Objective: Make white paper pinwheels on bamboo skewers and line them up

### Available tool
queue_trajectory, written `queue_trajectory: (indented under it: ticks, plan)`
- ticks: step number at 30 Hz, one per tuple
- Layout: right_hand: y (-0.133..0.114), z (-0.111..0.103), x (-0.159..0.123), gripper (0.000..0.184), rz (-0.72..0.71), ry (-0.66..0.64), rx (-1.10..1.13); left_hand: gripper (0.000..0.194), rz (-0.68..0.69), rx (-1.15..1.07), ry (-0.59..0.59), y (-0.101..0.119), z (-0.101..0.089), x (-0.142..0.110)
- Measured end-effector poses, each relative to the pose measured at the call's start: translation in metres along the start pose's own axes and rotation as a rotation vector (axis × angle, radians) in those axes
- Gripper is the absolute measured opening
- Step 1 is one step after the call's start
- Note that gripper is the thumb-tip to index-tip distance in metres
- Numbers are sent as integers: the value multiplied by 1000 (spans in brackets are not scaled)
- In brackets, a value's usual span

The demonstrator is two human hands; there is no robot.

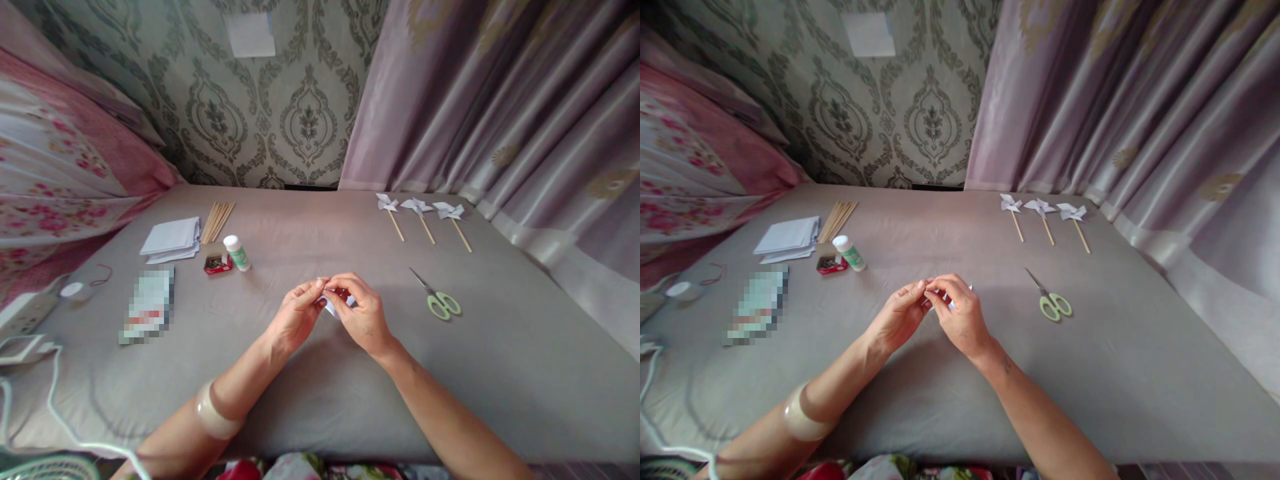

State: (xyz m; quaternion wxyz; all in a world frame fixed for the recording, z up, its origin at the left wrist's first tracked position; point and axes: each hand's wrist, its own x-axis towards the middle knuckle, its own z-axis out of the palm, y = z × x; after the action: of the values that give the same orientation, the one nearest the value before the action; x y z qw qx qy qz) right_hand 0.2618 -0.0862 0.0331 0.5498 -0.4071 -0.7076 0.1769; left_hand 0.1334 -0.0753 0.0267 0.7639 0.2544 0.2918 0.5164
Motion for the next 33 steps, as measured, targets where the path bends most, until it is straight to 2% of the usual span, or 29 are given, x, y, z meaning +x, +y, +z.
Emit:
queue_trajectory:
  ticks: [5, 8, 12, 16, 18, 23, 28, 33]
  plan:
    - [3, -1, -5, 7, 7, -15, 3, 23, 3, 96, 33, -6, -3, 1]
    - [5, -4, -6, 8, 78, -55, 36, 25, 15, 207, 41, -7, -5, 2]
    - [12, -10, -5, 8, 277, -50, 89, 27, 127, 453, 144, -3, -13, 8]
    - [28, -20, -2, 20, 535, 73, 189, 18, 316, 854, 348, 5, -30, 17]
    - [36, -23, -1, 24, 598, 113, 233, 13, 361, 1033, 384, 7, -36, 21]
    - [47, -25, -1, 29, 625, 129, 266, 9, 374, 1221, 347, 2, -33, 23]
    - [50, -25, -2, 27, 640, 88, 242, 14, 315, 1397, 280, -3, -23, 29]
    - [50, -25, -1, 26, 654, 88, 255, 14, 233, 1497, 287, -5, -19, 31]
